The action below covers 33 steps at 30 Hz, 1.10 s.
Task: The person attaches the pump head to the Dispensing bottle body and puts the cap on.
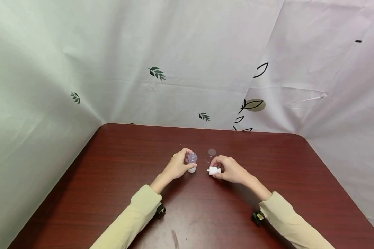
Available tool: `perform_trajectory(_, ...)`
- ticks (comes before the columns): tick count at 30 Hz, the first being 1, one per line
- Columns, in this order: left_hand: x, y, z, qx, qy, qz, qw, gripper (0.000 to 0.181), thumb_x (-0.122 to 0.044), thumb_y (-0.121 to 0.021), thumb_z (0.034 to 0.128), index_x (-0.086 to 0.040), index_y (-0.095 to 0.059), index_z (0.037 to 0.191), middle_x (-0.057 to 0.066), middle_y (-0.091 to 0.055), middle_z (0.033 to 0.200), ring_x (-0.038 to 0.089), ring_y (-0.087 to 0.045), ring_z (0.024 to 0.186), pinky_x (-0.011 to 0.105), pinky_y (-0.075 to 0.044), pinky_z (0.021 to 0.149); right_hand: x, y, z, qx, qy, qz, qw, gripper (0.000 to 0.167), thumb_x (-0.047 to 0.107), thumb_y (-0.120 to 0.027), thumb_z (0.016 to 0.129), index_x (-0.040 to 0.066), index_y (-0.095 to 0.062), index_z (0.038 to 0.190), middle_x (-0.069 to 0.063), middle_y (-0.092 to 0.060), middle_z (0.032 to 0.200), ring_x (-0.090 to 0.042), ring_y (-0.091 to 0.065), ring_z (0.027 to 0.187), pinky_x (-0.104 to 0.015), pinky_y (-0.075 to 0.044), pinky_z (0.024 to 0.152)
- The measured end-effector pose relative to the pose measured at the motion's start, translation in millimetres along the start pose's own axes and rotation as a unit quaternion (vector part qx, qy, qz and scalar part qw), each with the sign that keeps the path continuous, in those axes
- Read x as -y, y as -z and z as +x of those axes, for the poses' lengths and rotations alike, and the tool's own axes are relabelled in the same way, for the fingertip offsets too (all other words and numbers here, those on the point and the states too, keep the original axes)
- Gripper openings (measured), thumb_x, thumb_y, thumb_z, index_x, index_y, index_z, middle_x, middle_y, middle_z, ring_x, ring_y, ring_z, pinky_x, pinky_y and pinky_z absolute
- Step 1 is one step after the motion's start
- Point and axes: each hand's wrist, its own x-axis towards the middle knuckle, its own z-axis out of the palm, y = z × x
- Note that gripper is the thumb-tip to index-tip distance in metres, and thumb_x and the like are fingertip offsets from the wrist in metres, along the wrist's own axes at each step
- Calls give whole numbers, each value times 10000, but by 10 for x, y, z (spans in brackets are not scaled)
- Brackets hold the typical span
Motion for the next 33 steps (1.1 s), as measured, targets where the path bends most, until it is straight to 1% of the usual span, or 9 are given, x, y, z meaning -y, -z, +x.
perform_trajectory(8, -5, 24, -9, -54, 71, -22, 10000, 389, -141, -781, 795, -43, -554, 1095, 81, -602, 871, 180, -550, 804, 279, -448, 700, 48, -18, 13, -137, 1, -29, 9999, 256, 98, -791, 754, 133, -641, 958, 28, -619, 853, -79, -545, 739, -190, -454, 629)
perform_trajectory(13, -9, 21, -13, -25, 106, -21, 9999, 391, -138, -778, 799, -38, -552, 1101, 87, -608, 885, 180, -553, 810, 281, -457, 704, 96, -36, -13, -416, 146, -274, 9986, 274, 96, -802, 735, 146, -632, 944, 49, -605, 848, -64, -537, 747, -200, -449, 644)
perform_trajectory(16, -13, 14, -16, -28, 197, -29, 9998, 391, -134, -777, 800, -36, -553, 1105, 92, -616, 898, 185, -565, 818, 288, -466, 707, 126, -42, -18, -587, 195, -352, 9975, 287, 79, -803, 719, 146, -628, 936, 54, -601, 846, -62, -535, 755, -214, -454, 661)
perform_trajectory(20, -20, 1, -8, -63, 292, -52, 9995, 388, -129, -776, 800, -33, -554, 1103, 100, -620, 897, 201, -578, 828, 297, -469, 707, 147, -29, -14, -656, 112, -255, 9975, 295, 50, -800, 707, 139, -624, 927, 51, -597, 836, -68, -532, 756, -223, -454, 668)
perform_trajectory(23, -22, -7, -7, -74, 301, -77, 9995, 388, -124, -778, 798, -29, -552, 1098, 100, -616, 893, 204, -575, 826, 293, -466, 701, 154, -18, -10, -654, 61, -140, 9977, 296, 40, -802, 708, 132, -621, 923, 43, -596, 834, -77, -536, 755, -224, -460, 667)
perform_trajectory(29, -17, -29, -4, -87, 231, -147, 9996, 386, -116, -781, 793, -24, -551, 1090, 104, -625, 895, 201, -574, 820, 286, -469, 706, 190, -14, -12, -827, -57, -19, 9966, 306, 33, -812, 704, 117, -625, 932, 23, -610, 858, -103, -560, 784, -271, -492, 701)
perform_trajectory(33, -5, -42, 3, -95, 222, -171, 9996, 389, -114, -780, 793, -22, -550, 1094, 105, -632, 913, 199, -582, 829, 284, -476, 710, 204, -17, 4, -918, -81, 15, 9957, 310, 34, -816, 700, 117, -632, 937, 23, -615, 863, -101, -568, 793, -275, -499, 711)
